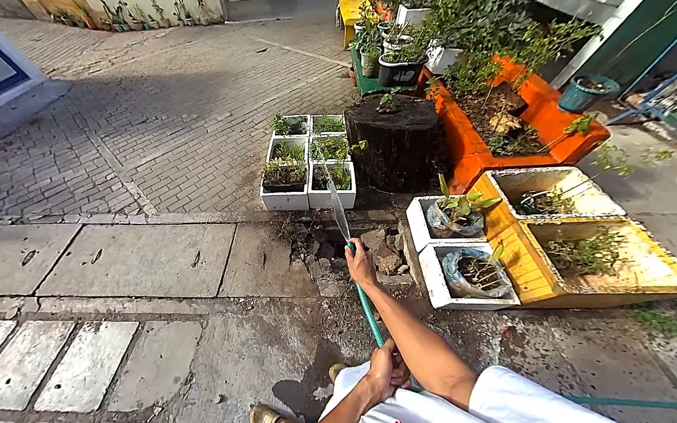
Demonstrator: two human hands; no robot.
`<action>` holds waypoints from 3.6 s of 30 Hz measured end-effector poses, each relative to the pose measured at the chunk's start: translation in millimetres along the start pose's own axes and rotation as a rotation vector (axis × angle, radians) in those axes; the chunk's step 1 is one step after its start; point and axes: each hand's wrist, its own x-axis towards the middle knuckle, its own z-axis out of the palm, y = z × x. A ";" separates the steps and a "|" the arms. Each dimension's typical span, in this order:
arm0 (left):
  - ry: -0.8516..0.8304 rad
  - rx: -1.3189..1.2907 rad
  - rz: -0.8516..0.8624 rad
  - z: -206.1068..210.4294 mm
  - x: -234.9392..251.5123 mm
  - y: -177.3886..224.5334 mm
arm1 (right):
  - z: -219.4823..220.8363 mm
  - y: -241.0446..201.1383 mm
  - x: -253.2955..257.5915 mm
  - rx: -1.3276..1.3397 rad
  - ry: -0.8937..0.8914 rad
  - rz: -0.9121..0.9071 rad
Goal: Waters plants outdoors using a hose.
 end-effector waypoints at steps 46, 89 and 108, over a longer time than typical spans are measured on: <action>-0.011 0.021 0.002 4.2 -6.8 -3.3 | -0.2 0.6 -6.3 -0.031 -0.013 -0.012; 0.001 0.033 -0.012 5.3 -4.3 -8.1 | -2.5 0.0 -8.2 -0.041 -0.071 -0.025; -0.019 0.042 0.000 4.3 -4.9 -8.5 | -0.8 -3.0 -9.9 -0.037 -0.112 -0.026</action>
